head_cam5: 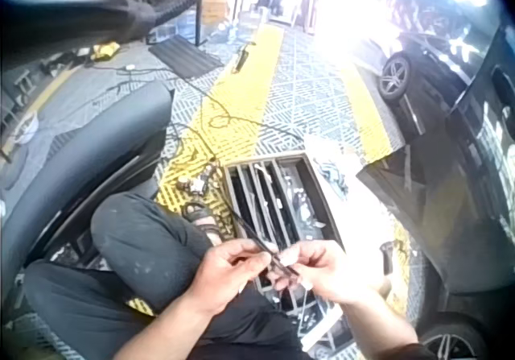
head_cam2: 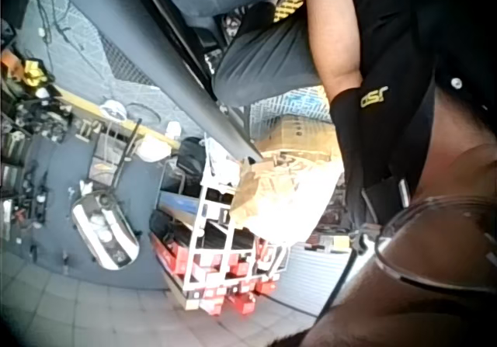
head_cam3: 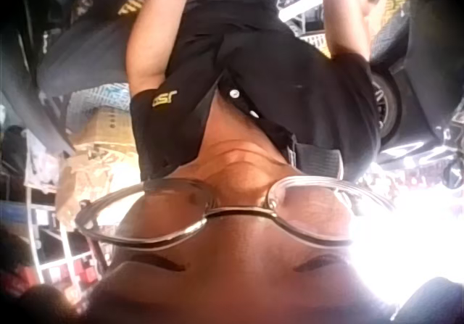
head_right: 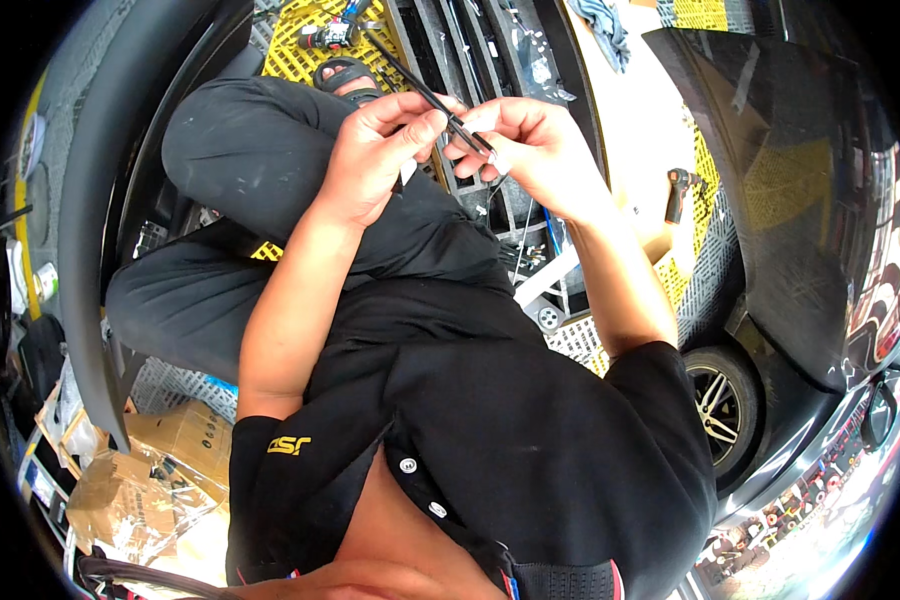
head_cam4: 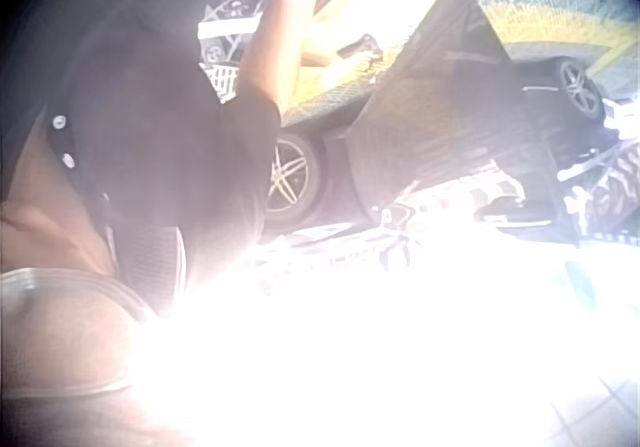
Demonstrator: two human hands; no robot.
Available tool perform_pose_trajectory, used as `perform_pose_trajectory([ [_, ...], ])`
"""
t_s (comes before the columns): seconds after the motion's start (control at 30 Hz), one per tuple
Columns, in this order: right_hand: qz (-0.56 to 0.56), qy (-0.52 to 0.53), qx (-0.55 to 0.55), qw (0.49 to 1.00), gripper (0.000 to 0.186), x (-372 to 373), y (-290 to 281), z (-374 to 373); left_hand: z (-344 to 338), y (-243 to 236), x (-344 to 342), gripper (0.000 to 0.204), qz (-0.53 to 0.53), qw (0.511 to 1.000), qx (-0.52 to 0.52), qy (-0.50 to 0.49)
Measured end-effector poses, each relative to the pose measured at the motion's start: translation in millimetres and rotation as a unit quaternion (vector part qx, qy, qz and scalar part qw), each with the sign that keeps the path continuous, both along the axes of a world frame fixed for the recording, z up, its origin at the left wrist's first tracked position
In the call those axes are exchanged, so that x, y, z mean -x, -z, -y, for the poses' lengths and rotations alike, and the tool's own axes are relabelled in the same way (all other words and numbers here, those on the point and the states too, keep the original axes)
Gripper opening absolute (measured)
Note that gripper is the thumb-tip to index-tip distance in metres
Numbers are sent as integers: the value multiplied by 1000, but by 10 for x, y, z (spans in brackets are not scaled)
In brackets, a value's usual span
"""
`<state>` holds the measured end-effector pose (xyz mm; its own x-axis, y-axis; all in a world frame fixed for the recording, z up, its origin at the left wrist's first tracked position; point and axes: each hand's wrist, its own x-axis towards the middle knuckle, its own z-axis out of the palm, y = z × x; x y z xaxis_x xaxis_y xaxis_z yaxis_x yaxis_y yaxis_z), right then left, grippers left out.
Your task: The person prepares electrical components from a package and installs them onto the interior side of a car door panel by connecting wires and mounting a small control module.
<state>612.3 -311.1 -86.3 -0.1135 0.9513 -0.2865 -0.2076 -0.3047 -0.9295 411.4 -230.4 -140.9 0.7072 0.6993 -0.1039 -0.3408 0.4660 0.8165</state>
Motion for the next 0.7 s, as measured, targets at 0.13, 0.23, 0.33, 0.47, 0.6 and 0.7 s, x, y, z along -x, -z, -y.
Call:
perform_pose_trajectory([
  [0.13, 113, 25, 40, 992, 27, 139, -12, -44, 15, -8, -3, 16, 23, 999, -6, -37],
  [0.23, 161, -1, 31, 986, 25, 157, -23, -48, 29, 11, -17, 16, 12, 998, -19, -59],
  [0.33, 72, -21, 96, 993, 21, 136, -9, -79, -7, 26, 35, 15, 19, 999, 20, -24],
  [0.47, -198, -30, 184, 962, 18, 84, 174, -92, -23, -8, 33, 16, 66, 994, 79, 39],
  [0.6, -349, -51, 199, 915, 20, 136, 363, 2, 0, -107, 52, 15, 95, 985, 112, 86],
  [0.7, -304, -107, 188, 928, 18, 111, 342, -17, -10, -42, 111, 12, 110, 983, 81, 125],
])
